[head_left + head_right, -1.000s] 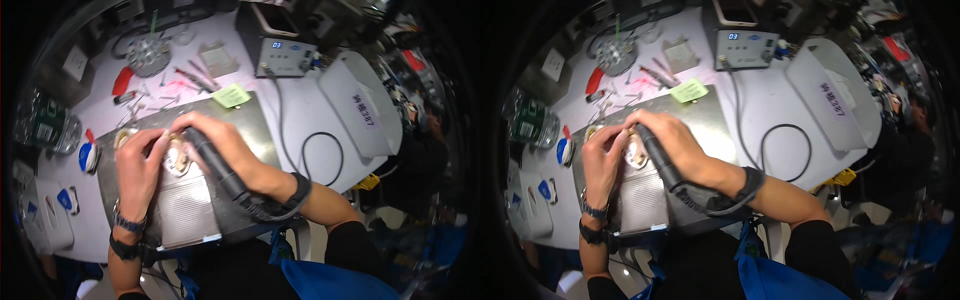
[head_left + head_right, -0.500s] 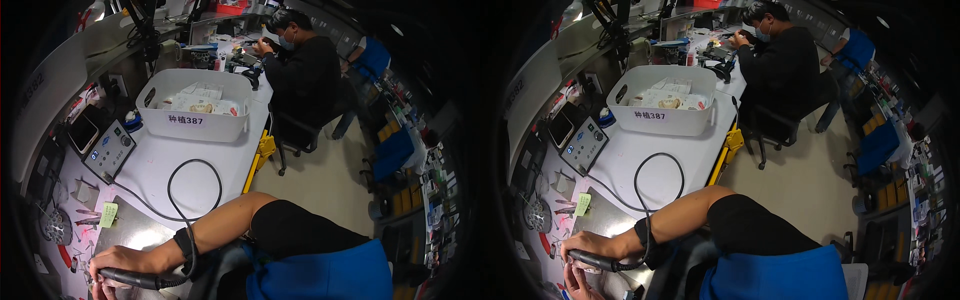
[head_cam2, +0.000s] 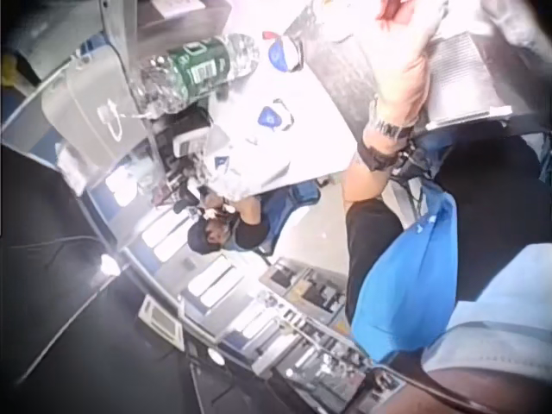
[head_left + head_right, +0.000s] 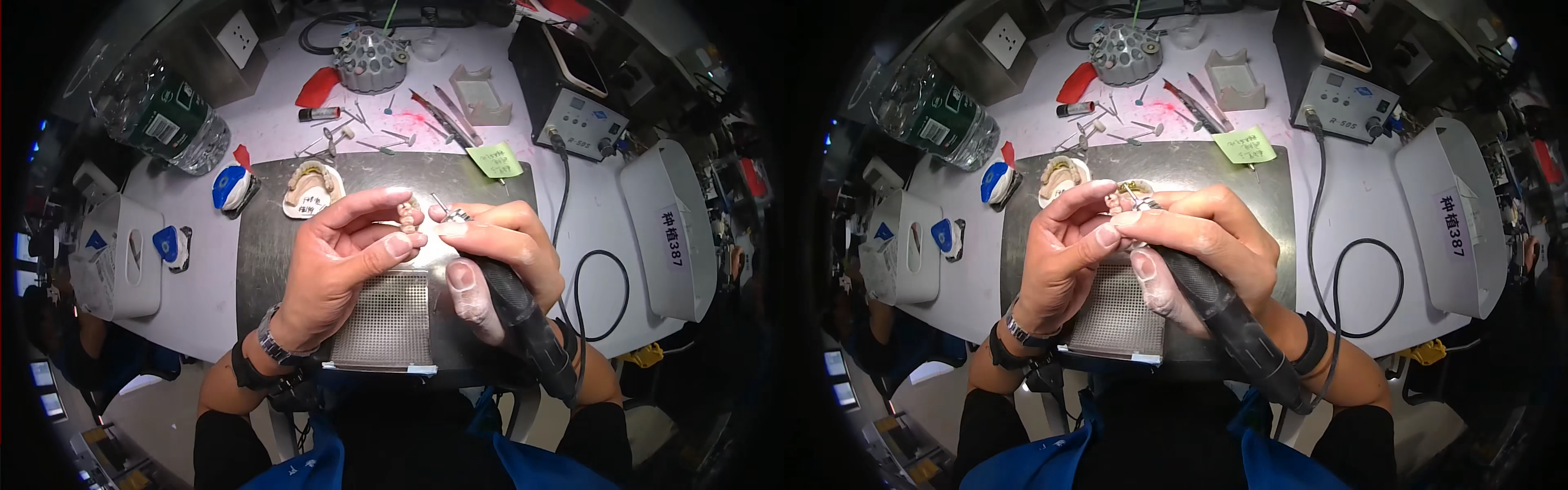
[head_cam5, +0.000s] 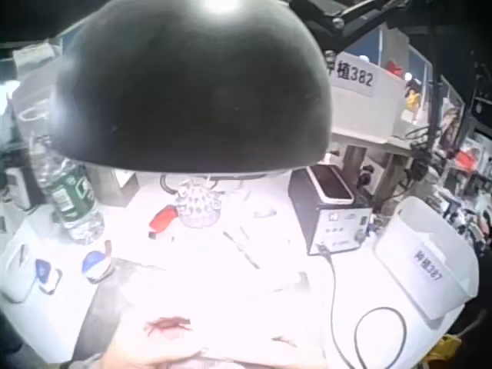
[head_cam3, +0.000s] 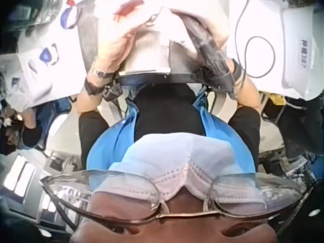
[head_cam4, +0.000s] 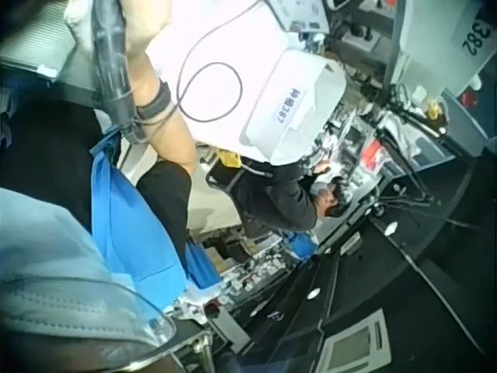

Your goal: Using a rotary tool with a grinding disk and burr to shape and finish a dental model and prosthetic teeth.

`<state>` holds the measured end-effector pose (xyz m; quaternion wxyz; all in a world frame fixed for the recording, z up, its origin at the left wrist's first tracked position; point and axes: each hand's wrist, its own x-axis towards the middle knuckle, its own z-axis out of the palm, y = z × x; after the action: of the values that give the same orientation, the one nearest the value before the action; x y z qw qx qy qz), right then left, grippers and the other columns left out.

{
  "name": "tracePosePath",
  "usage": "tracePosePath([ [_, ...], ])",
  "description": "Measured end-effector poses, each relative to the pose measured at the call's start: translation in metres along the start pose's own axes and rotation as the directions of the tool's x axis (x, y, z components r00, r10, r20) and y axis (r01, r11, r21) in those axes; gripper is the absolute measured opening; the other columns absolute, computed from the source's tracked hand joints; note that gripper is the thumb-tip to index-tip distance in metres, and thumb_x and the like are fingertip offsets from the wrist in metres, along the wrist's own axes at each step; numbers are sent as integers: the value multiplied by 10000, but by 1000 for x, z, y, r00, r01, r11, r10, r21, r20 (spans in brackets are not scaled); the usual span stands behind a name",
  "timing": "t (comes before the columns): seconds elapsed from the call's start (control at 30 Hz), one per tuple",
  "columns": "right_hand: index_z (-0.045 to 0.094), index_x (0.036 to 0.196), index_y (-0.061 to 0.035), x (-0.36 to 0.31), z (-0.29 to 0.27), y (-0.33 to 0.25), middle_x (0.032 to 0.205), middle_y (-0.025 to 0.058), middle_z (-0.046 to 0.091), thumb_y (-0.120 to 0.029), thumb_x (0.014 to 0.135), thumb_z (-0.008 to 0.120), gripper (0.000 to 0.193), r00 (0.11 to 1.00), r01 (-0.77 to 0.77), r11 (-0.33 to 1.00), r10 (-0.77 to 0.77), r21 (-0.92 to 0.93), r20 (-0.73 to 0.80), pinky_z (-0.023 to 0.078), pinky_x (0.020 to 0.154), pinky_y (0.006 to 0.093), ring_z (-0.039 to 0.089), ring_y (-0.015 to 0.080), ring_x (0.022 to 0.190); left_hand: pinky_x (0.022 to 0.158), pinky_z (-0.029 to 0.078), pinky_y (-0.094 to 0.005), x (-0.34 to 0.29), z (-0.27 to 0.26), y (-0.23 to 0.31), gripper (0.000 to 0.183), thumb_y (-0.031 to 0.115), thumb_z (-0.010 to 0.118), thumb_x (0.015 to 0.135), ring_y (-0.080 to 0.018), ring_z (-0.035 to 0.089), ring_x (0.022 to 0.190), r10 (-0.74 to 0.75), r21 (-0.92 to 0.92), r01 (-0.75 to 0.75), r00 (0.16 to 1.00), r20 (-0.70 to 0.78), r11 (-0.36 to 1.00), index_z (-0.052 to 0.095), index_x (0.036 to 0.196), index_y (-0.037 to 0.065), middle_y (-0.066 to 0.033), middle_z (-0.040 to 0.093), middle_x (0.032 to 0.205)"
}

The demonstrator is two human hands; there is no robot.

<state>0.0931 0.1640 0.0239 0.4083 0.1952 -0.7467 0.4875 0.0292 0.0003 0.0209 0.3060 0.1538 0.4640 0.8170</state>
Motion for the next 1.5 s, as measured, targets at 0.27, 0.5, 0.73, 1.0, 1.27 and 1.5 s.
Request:
tracePosePath([
  [0.27,490,997,1,-15,9,2,875,152,554,-32,752,673,307,998,-50,963,56,265,-16,536,731,319,623,322,917,848,501,-266,2,-4,1,362,-21,600,816,-171,603,940,1,25,-3,996,92,1000,508,1164,-50,-134,594,1033],
  [0.5,441,1004,5,-13,4,-3,817,171,512,-97,823,590,255,988,-40,993,24,110,150,513,823,398,592,415,936,837,505,-257,6,-7,-4,355,-7,625,800,-159,614,906,112,81,-121,987,116,989,539,1142,-41,-132,615,989],
  [0.73,434,1004,9,-14,9,-2,792,159,493,-102,824,592,264,986,-37,995,21,95,163,510,835,437,577,450,939,829,505,-275,3,-9,-3,411,40,652,787,-162,607,914,108,122,-118,990,92,985,498,1147,-86,-153,599,1037],
  [1.0,440,1015,4,-16,9,-1,797,159,483,-110,831,583,259,987,-16,996,3,86,158,517,828,442,585,439,915,826,508,-274,3,-9,-4,395,9,654,776,-161,612,903,99,93,-108,991,94,990,505,1129,-86,-161,601,1024],
  [1.27,437,1038,3,-16,9,-1,797,158,472,-88,825,589,277,978,11,997,-26,74,209,519,823,443,569,459,942,832,506,-277,3,-11,-6,380,-14,653,768,-168,614,898,104,88,-113,990,97,990,511,1114,-84,-166,601,1012],
  [1.5,422,1036,-2,-16,3,-5,854,191,513,-138,837,588,292,989,-80,993,68,88,134,494,857,453,588,416,930,775,530,-261,5,-7,-6,357,94,612,834,-155,606,897,111,49,-120,982,154,992,507,1126,-81,-178,567,1116],
])
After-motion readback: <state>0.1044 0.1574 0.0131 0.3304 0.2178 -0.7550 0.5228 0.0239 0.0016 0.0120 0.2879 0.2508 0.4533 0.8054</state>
